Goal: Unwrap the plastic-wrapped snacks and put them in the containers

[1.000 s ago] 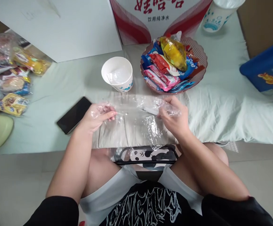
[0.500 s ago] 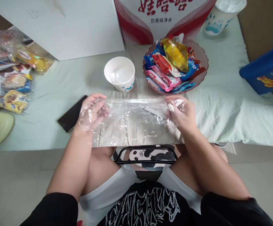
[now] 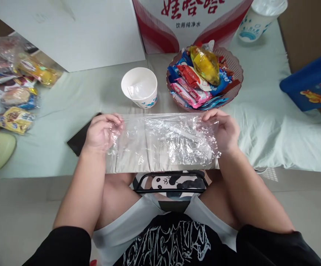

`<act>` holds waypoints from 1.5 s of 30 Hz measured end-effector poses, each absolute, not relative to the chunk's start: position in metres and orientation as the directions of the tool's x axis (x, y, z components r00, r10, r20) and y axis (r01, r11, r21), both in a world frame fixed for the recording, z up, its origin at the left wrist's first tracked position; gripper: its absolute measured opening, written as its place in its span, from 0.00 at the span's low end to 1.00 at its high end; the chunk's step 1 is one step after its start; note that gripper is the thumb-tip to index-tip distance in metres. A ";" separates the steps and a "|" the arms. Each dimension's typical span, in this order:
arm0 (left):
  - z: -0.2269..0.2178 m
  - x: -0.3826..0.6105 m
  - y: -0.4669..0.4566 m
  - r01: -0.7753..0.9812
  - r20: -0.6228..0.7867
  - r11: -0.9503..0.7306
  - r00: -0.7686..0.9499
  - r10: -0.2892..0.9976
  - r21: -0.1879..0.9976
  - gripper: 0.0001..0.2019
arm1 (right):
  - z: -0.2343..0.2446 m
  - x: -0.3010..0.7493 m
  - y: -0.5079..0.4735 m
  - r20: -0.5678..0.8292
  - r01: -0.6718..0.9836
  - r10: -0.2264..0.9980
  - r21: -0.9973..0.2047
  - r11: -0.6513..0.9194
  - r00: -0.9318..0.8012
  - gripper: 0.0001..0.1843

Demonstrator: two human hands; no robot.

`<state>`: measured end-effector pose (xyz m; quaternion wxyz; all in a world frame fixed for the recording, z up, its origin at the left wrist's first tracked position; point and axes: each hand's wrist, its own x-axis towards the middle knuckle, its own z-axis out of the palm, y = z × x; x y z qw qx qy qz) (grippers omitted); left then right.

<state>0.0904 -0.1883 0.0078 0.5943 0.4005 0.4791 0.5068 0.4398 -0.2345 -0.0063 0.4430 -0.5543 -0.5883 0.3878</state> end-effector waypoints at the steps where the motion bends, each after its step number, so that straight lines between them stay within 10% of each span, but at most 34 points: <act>1: 0.006 0.090 -0.188 -0.211 -0.175 0.175 0.019 0.984 0.962 0.09 | -0.006 0.437 -0.234 0.062 0.230 0.996 -0.972 0.046 0.064 0.26; 7: 0.005 0.087 -0.190 -0.094 -0.130 0.135 0.060 0.990 0.986 0.10 | 0.007 0.414 -0.243 -0.111 -0.005 0.968 -0.994 -0.113 0.227 0.17; 19: 0.008 0.087 -0.187 0.000 -0.489 0.533 0.399 0.776 0.846 0.16 | 0.009 0.416 -0.236 -0.329 -0.088 0.869 -0.919 -0.385 -0.371 0.29; 28: 0.007 0.100 -0.196 0.005 -0.376 0.483 0.634 0.676 0.876 0.22 | 0.013 0.366 -0.255 -0.432 0.128 0.567 -0.859 -0.496 -0.702 0.20; 33: 0.006 0.102 -0.197 -0.516 -0.179 0.415 0.445 0.877 0.750 0.35 | 0.006 0.356 -0.255 -0.370 0.037 0.761 -0.909 -0.416 -0.533 0.20; 39: -0.012 0.131 -0.219 -0.269 -0.160 0.435 0.665 0.729 0.860 0.52 | 0.004 0.354 -0.255 -0.220 0.078 0.962 -0.975 -0.210 -0.163 0.16; 45: -0.026 0.146 -0.226 -0.070 -0.259 0.323 0.452 0.854 0.944 0.23 | 0.003 0.359 -0.254 -0.129 0.070 0.990 -0.990 -0.125 -0.052 0.18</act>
